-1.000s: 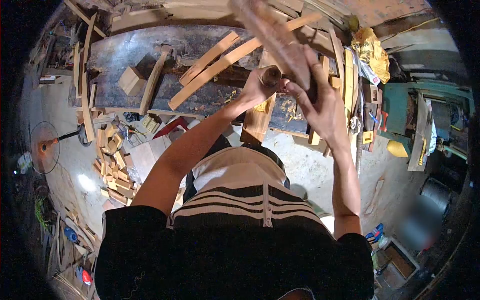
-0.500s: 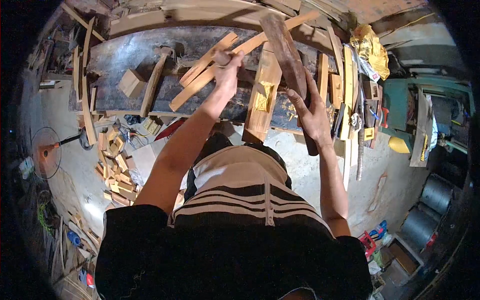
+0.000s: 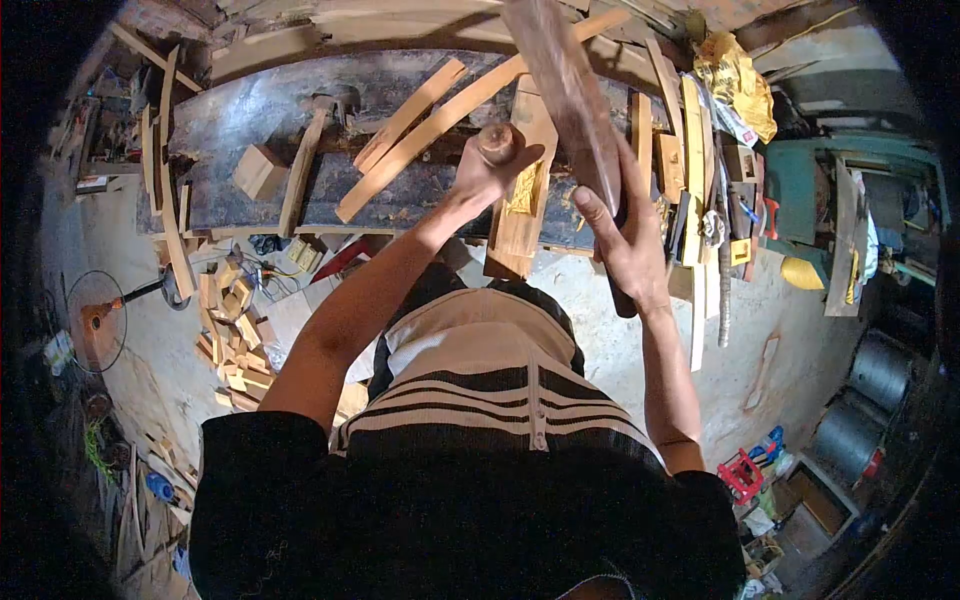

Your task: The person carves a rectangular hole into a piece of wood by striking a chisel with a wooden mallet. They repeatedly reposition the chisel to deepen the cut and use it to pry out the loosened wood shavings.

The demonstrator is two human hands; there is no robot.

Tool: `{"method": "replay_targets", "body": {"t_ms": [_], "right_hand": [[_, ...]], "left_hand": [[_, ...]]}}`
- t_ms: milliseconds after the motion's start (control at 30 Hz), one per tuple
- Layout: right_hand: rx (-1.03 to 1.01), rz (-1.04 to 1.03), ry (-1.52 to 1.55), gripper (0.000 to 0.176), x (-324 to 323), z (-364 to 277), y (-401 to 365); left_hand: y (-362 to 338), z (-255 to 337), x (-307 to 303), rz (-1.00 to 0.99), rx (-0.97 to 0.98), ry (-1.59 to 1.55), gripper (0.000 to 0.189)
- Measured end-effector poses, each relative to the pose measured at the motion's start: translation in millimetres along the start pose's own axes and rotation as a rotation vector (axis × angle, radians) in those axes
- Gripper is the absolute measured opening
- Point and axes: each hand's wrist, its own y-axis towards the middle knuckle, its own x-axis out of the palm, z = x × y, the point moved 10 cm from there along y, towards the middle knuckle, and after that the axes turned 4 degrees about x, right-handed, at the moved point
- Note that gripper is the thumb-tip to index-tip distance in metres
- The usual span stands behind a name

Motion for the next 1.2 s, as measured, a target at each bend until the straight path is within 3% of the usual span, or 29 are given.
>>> {"method": "replay_targets", "body": {"t_ms": [33, 133, 167, 233, 267, 300, 367, 433, 467, 567, 600, 633, 700, 733, 767, 833, 933, 1067, 1200], "right_hand": [[0.006, 0.003, 0.001, 0.076, -1.6, -15.2, 0.7], [-0.311, 0.119, -0.026, 0.080, -10.9, -73.3, -0.8], [-0.312, 0.121, -0.027, 0.080, -9.4, -73.8, -1.0], [-0.173, 0.000, -0.332, 0.081, 10.6, -56.9, 1.1], [-0.085, -0.106, -0.582, 0.079, 25.7, -33.8, 7.6], [-0.142, -0.125, -0.634, 0.077, 31.2, -20.1, 12.6], [-0.138, -0.099, -0.531, 0.075, 24.4, -27.9, 15.5], [-0.280, 0.032, -0.298, 0.075, 15.6, -49.8, 11.0], [-0.191, 0.028, -0.210, 0.075, 14.1, -58.7, 9.4], [-0.128, -0.016, -0.376, 0.075, 26.5, -42.9, 7.6], [-0.106, -0.090, -0.531, 0.075, 37.3, -26.4, 11.3], [-0.032, -0.135, -0.534, 0.074, 35.5, -21.9, 13.5], [0.020, -0.142, -0.397, 0.072, 34.2, -0.2, 11.2], [0.026, -0.145, -0.396, 0.072, 38.0, 10.9, 6.0], [0.011, -0.086, -0.300, 0.072, 34.7, 17.7, 2.4], [0.005, -0.019, -0.210, 0.072, 23.3, 21.9, -4.0], [0.298, -0.045, -0.068, 0.074, 14.1, 43.8, -16.4], [0.304, 0.009, 0.078, 0.077, 3.6, 44.3, -25.5], [0.316, 0.056, -0.034, 0.076, 2.3, 38.6, -33.1]], "left_hand": [[0.0, -1.3, 1.5, -0.005, -0.004, 0.000, 0.023], [1.0, 1.7, -0.7, 0.039, 0.048, 0.057, 0.024], [1.6, 1.2, 0.5, 0.044, 0.061, -0.027, 0.019], [0.6, -2.5, 3.0, 0.059, 0.087, -0.200, 0.015], [1.0, 4.0, 5.8, 0.047, 0.189, -0.015, 0.021], [-1.1, -4.4, 10.4, 0.014, 0.144, -0.208, 0.023], [-1.1, 2.4, 2.3, 0.089, 0.055, -0.113, 0.022], [-1.6, 6.6, 3.6, 0.010, -0.008, 0.011, 0.020], [-1.5, 11.5, 3.4, 0.029, 0.016, 0.075, 0.019], [-5.8, 18.8, 9.5, -0.016, 0.160, -0.055, 0.020], [1.6, -9.2, -0.8, 0.114, 0.173, 0.015, 0.019], [1.8, -12.2, -4.6, 0.072, 0.075, -0.063, 0.021], [-0.6, -11.2, -37.1, 0.289, 0.068, -0.267, 0.019], [-2.5, -42.2, -55.3, 0.423, -0.074, -0.427, 0.015], [-0.4, -73.9, -85.9, 0.629, -0.069, -0.490, 0.011], [-10.4, -69.7, -107.1, 0.724, -0.188, -0.533, 0.010], [-3.1, -56.9, -96.7, 0.577, -0.072, -0.641, 0.014], [2.0, -0.8, -35.4, 0.296, 0.055, -0.246, 0.016], [-4.6, 2.4, 10.0, 0.031, 0.117, 0.017, 0.023]]}}
